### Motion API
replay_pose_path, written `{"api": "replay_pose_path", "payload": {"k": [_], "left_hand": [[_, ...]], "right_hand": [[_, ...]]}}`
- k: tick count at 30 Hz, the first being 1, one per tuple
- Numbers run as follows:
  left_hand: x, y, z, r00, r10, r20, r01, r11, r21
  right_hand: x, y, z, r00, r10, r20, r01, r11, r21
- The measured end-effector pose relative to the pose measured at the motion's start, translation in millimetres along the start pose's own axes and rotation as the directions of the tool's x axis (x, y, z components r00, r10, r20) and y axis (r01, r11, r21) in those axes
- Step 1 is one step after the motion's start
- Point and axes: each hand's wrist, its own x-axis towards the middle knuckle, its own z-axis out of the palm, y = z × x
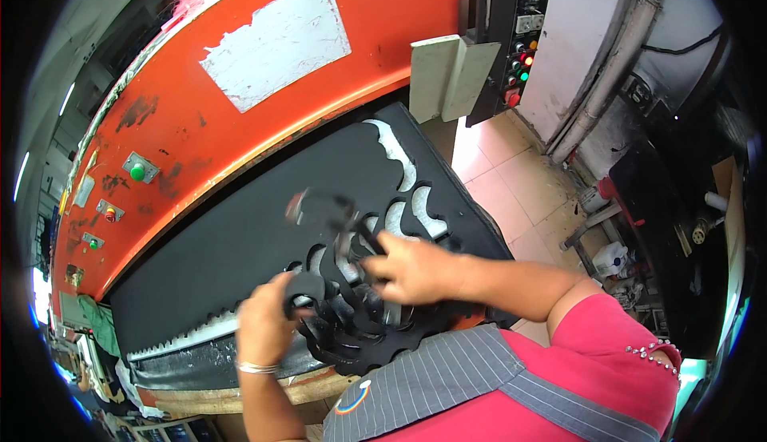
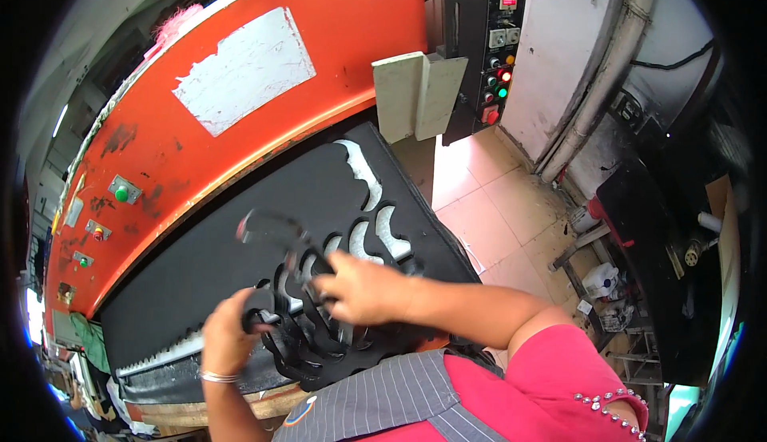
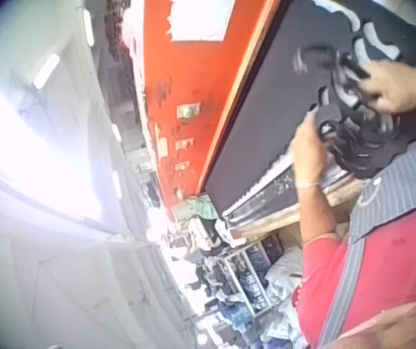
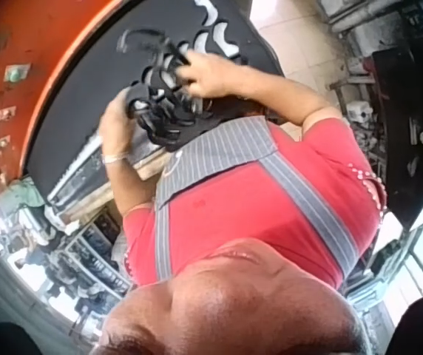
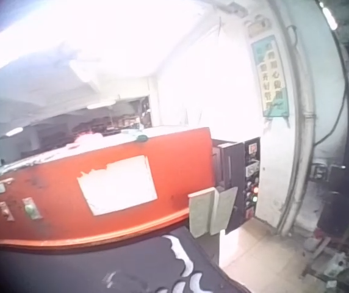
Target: Operating a large red die-cutting machine to stamp out shoe components from a black material sheet.
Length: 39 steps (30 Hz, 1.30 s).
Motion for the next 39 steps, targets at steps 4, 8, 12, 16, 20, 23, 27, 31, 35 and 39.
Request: {"api": "replay_pose_path", "payload": {"k": [4, 8, 12, 16, 20, 23, 27, 31, 35, 39], "left_hand": [[-55, -54, -18, 0.972, -0.222, -0.079, 0.235, 0.933, 0.271], [-103, -65, 60, 0.886, -0.346, 0.31, 0.311, 0.937, 0.158], [-112, -67, 48, 0.863, -0.384, 0.33, 0.341, 0.922, 0.181], [-59, -42, 7, 0.962, -0.27, 0.047, 0.267, 0.962, 0.062], [33, 0, 34, 0.997, -0.066, 0.032, 0.073, 0.941, -0.33], [96, 21, 80, 0.993, 0.072, 0.094, -0.027, 0.912, -0.41], [162, 21, 152, 0.995, -0.065, 0.07, 0.094, 0.804, -0.587], [183, 37, 168, 0.999, -0.022, -0.035, 0.005, 0.903, -0.429], [174, 43, 174, 1.0, 0.023, -0.004, -0.023, 0.929, -0.37], [169, 43, 169, 1.0, 0.024, 0.01, -0.018, 0.915, -0.403]], "right_hand": [[32, 42, -45, 0.929, 0.363, 0.07, -0.345, 0.92, -0.186], [80, 87, -53, 0.936, 0.351, 0.004, -0.339, 0.906, -0.256], [121, 95, -59, 0.856, 0.516, 0.033, -0.489, 0.829, -0.272], [143, 122, -55, 0.858, 0.513, 0.01, -0.478, 0.807, -0.347], [119, 136, -45, 0.885, 0.443, -0.145, -0.465, 0.853, -0.237], [82, 118, -57, 0.935, 0.339, -0.1, -0.344, 0.939, -0.028], [57, 144, -19, 0.952, 0.117, -0.282, -0.176, 0.965, -0.196], [57, 127, -26, 0.906, 0.303, -0.294, -0.371, 0.904, -0.212], [49, 143, -19, 0.92, 0.176, -0.349, -0.253, 0.949, -0.188], [49, 141, -20, 0.92, 0.175, -0.352, -0.235, 0.962, -0.137]]}}
